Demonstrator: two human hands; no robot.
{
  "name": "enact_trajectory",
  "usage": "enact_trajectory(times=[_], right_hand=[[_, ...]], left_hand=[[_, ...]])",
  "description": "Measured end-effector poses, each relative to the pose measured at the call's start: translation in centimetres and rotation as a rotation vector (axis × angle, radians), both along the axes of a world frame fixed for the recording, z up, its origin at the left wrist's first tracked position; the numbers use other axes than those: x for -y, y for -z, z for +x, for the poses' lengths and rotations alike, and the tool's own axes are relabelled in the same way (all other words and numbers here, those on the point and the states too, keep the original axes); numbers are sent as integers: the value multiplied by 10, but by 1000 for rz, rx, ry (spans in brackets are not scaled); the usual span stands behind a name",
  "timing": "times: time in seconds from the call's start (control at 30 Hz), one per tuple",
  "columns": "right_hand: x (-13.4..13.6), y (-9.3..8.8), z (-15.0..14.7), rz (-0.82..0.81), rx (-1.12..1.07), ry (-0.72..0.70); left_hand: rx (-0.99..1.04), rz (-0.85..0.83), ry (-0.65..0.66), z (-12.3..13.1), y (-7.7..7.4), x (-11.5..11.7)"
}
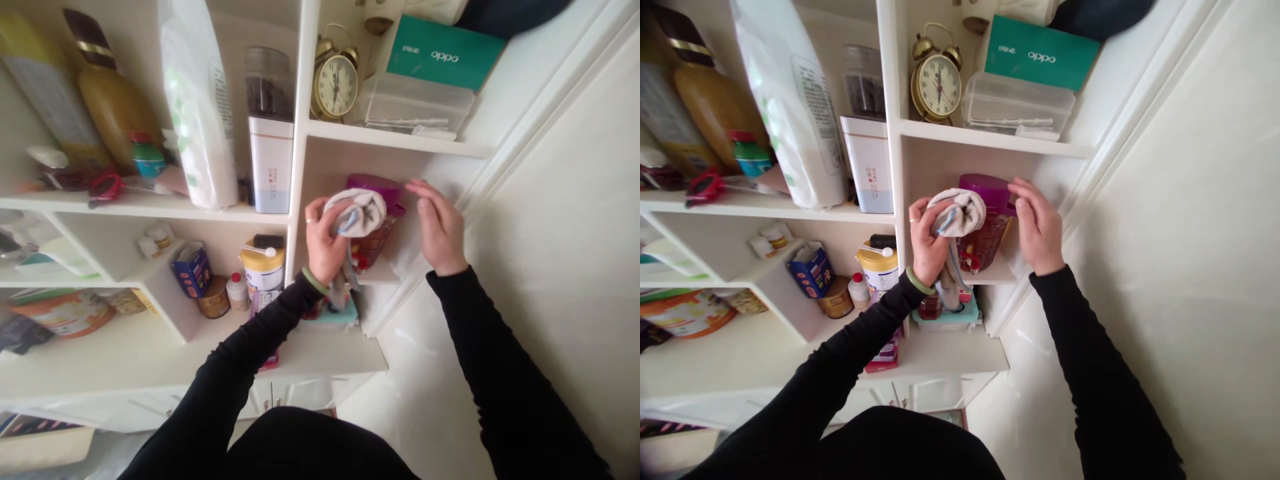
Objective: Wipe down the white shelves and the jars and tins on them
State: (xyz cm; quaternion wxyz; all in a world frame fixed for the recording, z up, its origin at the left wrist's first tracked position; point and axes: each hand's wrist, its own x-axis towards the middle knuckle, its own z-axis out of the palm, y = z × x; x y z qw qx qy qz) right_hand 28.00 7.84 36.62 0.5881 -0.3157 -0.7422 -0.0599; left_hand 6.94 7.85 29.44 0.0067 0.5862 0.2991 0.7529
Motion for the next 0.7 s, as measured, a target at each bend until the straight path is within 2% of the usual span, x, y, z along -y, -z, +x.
enact_trajectory(times=[0.07,0.13,0.2,0.27,0.37,0.53,0.6,0.7], right_hand=[[-36,-2,1,-33,77,4],[-67,-2,-1,-68,102,0],[-86,0,-4,-70,111,-7],[-96,4,-7,-41,103,-10],[-97,7,-10,1,58,-11],[-95,9,-10,-13,28,-15],[-95,10,-9,-19,31,-30],[-95,10,-7,-15,41,-44]], left_hand=[[-237,-77,-133,3,-13,-10],[-464,-174,-212,15,-24,-16],[-631,-256,-261,27,-33,-19],[-730,-310,-289,34,-39,-19],[-758,-352,-312,28,-38,-19],[-595,-372,-314,3,-14,-26],[-535,-340,-302,5,-8,-29],[-603,-272,-250,26,-11,-31]])
